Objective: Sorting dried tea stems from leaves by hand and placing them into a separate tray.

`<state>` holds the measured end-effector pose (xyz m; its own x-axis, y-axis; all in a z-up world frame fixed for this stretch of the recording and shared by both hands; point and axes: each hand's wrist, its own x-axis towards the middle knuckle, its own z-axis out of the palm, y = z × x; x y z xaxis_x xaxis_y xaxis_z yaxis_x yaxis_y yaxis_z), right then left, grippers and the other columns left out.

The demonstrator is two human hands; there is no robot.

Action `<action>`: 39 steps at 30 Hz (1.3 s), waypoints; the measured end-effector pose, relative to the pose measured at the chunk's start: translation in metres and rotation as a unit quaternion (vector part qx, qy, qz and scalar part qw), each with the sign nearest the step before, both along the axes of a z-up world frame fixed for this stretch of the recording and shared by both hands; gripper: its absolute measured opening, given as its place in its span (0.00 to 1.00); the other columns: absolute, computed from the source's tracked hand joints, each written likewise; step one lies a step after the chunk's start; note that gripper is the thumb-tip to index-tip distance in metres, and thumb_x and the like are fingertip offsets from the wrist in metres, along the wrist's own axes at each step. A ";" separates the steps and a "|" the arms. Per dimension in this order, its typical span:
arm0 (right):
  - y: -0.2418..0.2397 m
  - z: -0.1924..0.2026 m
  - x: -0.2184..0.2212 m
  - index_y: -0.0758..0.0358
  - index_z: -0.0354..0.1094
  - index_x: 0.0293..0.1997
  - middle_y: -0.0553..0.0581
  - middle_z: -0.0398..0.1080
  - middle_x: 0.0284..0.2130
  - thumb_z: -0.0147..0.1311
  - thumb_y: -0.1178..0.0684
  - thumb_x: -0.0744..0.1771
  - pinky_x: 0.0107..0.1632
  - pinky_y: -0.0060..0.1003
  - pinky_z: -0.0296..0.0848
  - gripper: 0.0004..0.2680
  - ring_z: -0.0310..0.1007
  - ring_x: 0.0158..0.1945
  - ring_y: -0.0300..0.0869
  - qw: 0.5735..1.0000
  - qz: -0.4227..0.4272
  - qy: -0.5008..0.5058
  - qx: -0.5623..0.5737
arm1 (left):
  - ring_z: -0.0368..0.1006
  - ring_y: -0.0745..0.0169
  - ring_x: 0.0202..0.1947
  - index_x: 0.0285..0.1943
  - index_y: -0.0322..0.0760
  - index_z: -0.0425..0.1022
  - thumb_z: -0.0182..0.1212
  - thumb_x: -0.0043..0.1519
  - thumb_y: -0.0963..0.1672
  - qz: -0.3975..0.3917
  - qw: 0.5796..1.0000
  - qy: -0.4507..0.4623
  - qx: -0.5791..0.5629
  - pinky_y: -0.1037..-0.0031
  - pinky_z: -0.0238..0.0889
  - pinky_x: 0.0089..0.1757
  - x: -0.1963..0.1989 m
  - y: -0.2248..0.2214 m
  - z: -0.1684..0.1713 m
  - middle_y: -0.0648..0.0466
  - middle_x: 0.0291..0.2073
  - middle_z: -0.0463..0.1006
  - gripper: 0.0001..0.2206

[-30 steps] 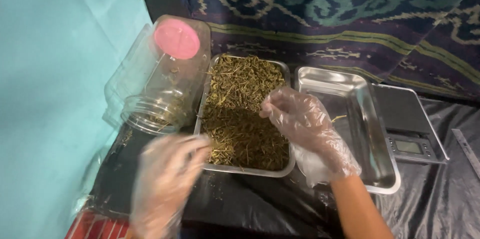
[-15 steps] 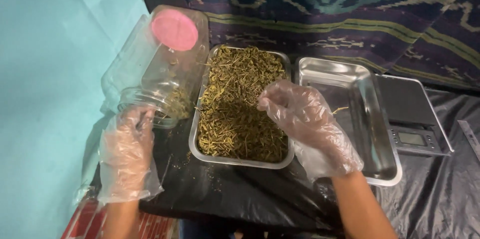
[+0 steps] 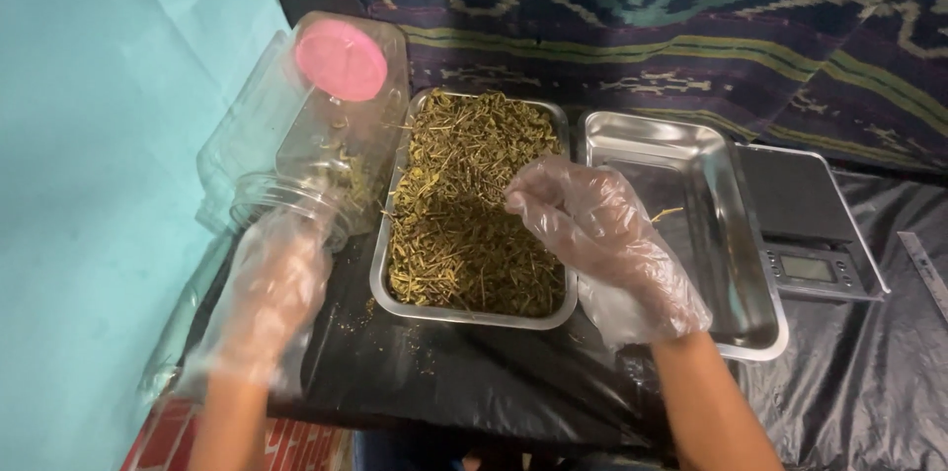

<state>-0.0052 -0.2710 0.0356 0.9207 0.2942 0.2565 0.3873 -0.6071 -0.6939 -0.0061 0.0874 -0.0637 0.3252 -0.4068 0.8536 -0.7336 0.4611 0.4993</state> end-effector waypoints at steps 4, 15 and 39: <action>-0.002 0.006 -0.002 0.54 0.76 0.44 0.46 0.69 0.19 0.51 0.55 0.74 0.26 0.25 0.76 0.06 0.69 0.20 0.33 0.992 0.098 -0.074 0.039 | 0.61 0.45 0.73 0.82 0.49 0.63 0.50 0.77 0.60 0.218 0.959 -0.038 0.174 0.46 0.49 0.70 -0.054 -0.014 0.012 0.60 0.74 0.69 0.29; 0.003 -0.015 0.000 0.58 0.77 0.59 0.62 0.77 0.39 0.56 0.53 0.75 0.37 0.39 0.82 0.07 0.83 0.41 0.51 0.973 0.101 -0.208 0.011 | 0.83 0.53 0.53 0.64 0.35 0.84 0.68 0.70 0.39 0.441 0.801 -0.209 0.347 0.59 0.79 0.53 -0.004 -0.100 0.096 0.52 0.61 0.86 0.14; 0.034 0.023 -0.015 0.54 0.82 0.54 0.60 0.84 0.49 0.64 0.50 0.72 0.60 0.50 0.87 0.07 0.87 0.56 0.52 0.983 -0.074 0.093 -0.140 | 0.65 0.73 0.38 0.49 0.37 0.75 0.53 0.72 0.29 0.392 0.865 -0.253 0.184 0.83 0.73 0.51 0.019 -0.101 0.079 0.58 0.44 0.75 0.13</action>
